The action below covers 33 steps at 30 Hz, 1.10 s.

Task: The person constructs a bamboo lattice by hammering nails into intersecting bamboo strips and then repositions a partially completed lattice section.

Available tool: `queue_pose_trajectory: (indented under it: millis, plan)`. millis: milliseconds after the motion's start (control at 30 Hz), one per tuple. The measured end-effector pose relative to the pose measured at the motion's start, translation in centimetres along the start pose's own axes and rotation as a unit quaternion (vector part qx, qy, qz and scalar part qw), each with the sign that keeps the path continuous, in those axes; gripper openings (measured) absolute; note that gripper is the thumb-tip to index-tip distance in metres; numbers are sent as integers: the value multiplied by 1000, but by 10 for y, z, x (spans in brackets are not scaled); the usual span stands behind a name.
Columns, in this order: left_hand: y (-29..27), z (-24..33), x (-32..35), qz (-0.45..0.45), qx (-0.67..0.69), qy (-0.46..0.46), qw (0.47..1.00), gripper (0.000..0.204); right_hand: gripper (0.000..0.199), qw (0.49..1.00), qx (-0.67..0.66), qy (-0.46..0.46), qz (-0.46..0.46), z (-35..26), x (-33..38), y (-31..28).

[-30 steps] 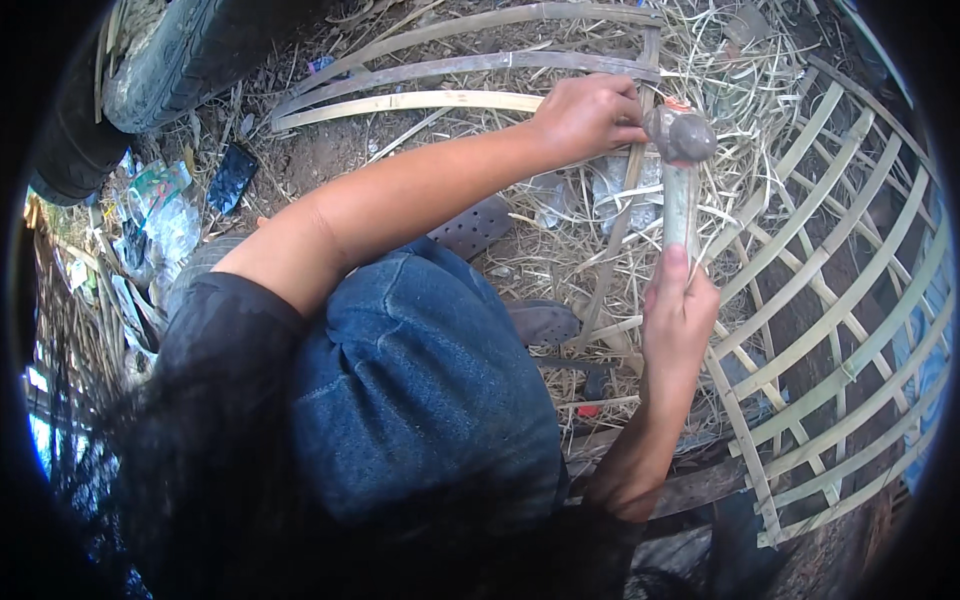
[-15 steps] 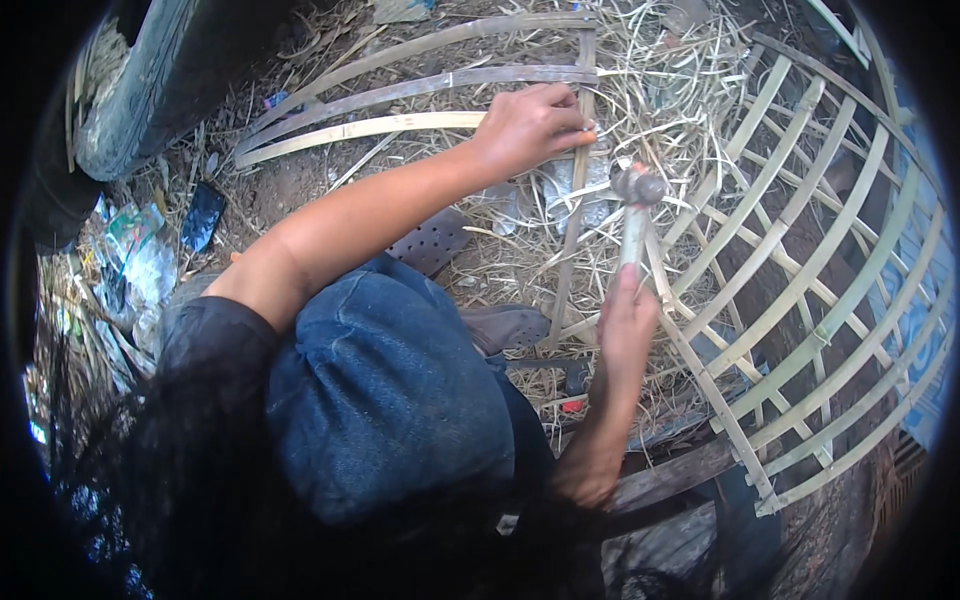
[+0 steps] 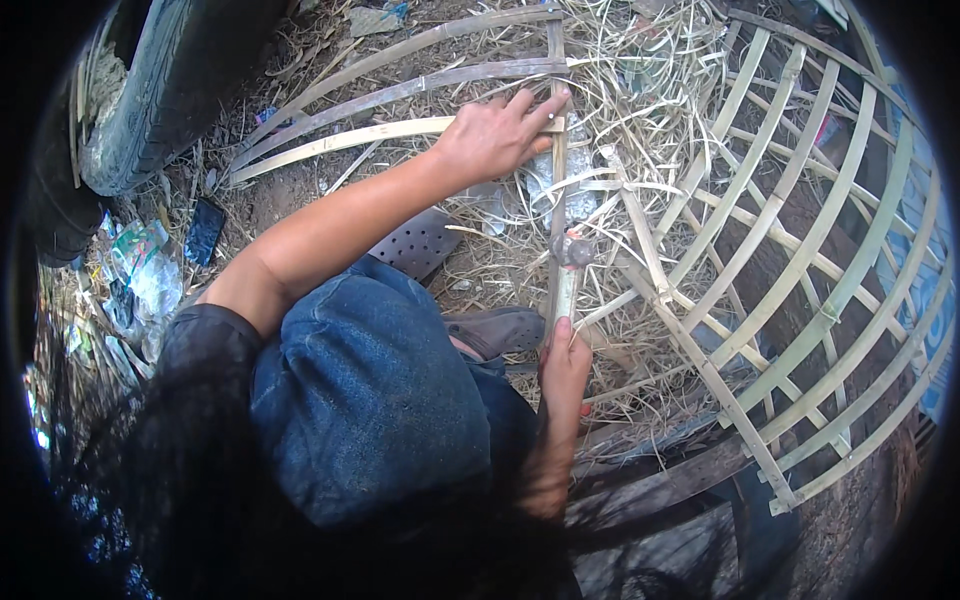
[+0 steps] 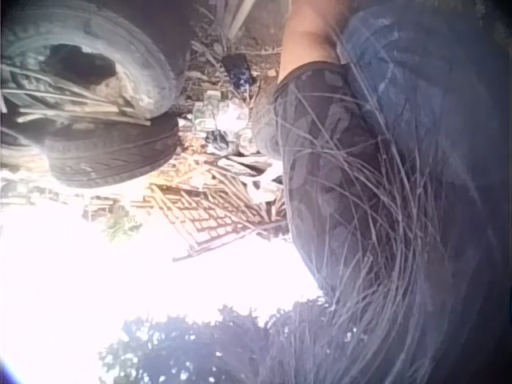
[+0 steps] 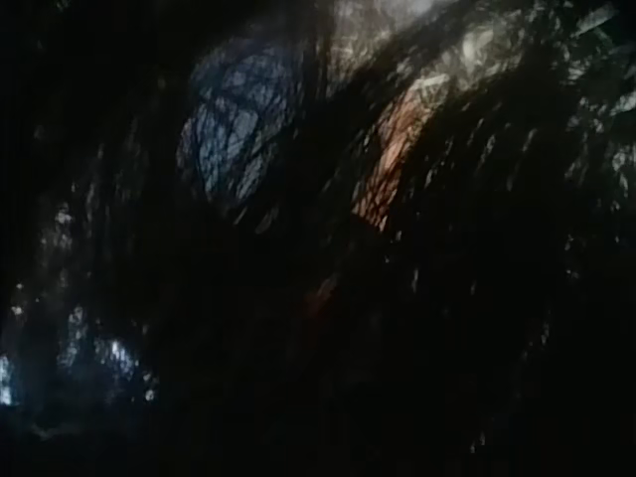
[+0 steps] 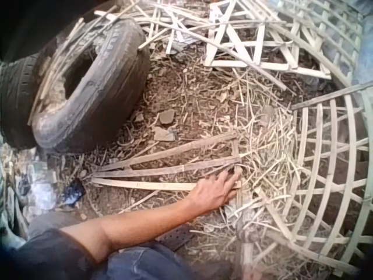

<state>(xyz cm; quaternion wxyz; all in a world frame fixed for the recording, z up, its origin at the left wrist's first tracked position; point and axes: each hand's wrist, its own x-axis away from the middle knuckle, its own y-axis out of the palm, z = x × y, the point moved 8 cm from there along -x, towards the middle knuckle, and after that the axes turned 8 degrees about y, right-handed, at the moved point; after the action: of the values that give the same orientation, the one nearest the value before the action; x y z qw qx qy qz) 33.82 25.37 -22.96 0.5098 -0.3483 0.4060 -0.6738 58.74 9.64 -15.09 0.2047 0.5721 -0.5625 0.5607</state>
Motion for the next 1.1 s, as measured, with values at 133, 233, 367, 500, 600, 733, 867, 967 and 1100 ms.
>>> queue_pose_trajectory:
  millis: [133, 233, 367, 500, 600, 733, 867, 967, 1100]
  plan:
    - [4, 9, -3, -98, -5, -14, 995, 87, 45, 1000, 21, -10, 2, -10, 6, -4]
    - [5, 14, 0, -167, -61, -10, 984, 130, 45, 1000, 11, -14, -7, -16, 9, -6]
    - [3, 19, -3, -207, -93, -7, 974, 129, 47, 1000, 7, -21, -6, -15, 9, -12]
    - [3, 21, -3, -224, -116, -6, 968, 129, 49, 1000, 16, -24, -9, -12, 11, -15]
    - [-2, 24, -7, -241, -130, -11, 962, 128, 48, 999, 15, -41, -15, -4, 11, -19]
    - [-8, 27, -7, -272, -130, -19, 953, 123, 48, 999, 27, -37, -7, -2, 17, -18]
    - [-6, 27, -10, -276, -173, -4, 945, 122, 48, 999, 37, -35, 10, -9, 22, -16]
    - [-7, 25, -10, -281, -166, -13, 945, 124, 49, 999, 36, -24, 4, -4, 19, -16]
    - [2, 20, -7, -249, -128, -1, 960, 128, 48, 999, 31, -28, 23, -2, 15, -18]
